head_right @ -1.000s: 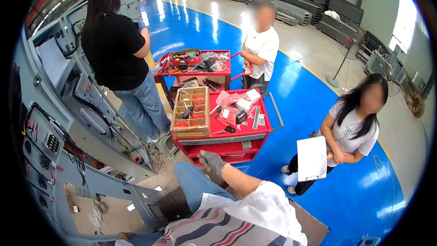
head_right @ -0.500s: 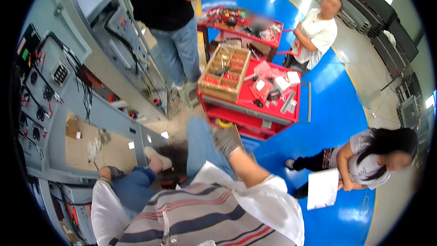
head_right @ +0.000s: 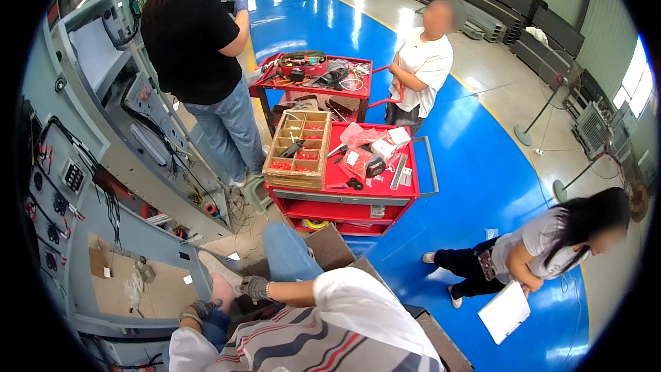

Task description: The person works on an open electrical cabinet, stripping wire ends with pliers and securing them into terminal blocks using a cordless screwdriver. They also remove a slipper to show a bare foot briefly before resuming wiring.

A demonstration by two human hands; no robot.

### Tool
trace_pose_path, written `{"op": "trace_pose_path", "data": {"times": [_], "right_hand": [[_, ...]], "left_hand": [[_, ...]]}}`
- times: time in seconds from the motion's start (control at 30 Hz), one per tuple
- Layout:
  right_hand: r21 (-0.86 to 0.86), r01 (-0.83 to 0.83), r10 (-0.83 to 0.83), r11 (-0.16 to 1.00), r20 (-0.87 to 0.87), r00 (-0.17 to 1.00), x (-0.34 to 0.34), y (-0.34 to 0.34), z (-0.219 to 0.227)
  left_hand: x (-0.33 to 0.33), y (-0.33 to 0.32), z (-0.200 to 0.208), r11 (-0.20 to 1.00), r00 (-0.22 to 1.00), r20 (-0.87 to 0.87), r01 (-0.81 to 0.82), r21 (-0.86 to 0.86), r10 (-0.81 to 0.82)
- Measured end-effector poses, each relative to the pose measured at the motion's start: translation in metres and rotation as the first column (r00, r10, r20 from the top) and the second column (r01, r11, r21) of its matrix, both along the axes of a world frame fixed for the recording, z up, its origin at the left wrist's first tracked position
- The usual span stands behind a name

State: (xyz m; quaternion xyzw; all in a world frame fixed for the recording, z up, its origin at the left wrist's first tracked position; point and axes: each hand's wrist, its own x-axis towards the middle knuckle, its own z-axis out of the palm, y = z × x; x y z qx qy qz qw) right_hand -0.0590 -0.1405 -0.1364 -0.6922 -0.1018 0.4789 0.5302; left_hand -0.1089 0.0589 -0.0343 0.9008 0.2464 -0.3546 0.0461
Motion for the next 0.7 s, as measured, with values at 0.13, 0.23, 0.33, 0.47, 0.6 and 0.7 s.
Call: {"op": "trace_pose_path", "data": {"times": [0.13,0.23,0.33,0.47,0.6,0.7], "right_hand": [[-0.222,-0.002,0.062,0.975,0.265,0.962,0.013,0.05,-0.009],[-0.247,-0.007,0.073,0.969,0.26,0.963,0.02,0.064,-0.019],[-0.248,-0.03,0.091,0.968,0.238,0.967,0.017,0.067,-0.028],[-0.228,-0.015,0.063,0.974,0.206,0.977,0.013,0.069,-0.043],[-0.182,-0.051,0.093,0.982,0.229,0.969,0.002,0.087,-0.061],[-0.081,0.037,-0.029,0.996,0.094,0.995,0.015,0.067,-0.086]], "left_hand": [[-0.004,-0.004,-0.001,1.0,0.999,-0.045,0.019,-0.001,-0.019],[-0.005,0.0,-0.001,0.999,0.996,-0.077,0.039,0.007,-0.039],[-0.012,0.002,-0.001,1.0,0.995,-0.098,0.019,-0.001,-0.019],[-0.026,0.006,-0.005,1.0,0.99,-0.136,0.025,-0.004,-0.025],[-0.045,-0.022,0.045,1.0,0.991,-0.137,0.007,-0.001,-0.007],[-0.051,-0.003,0.01,0.998,0.985,-0.168,0.052,0.03,-0.046]]}}
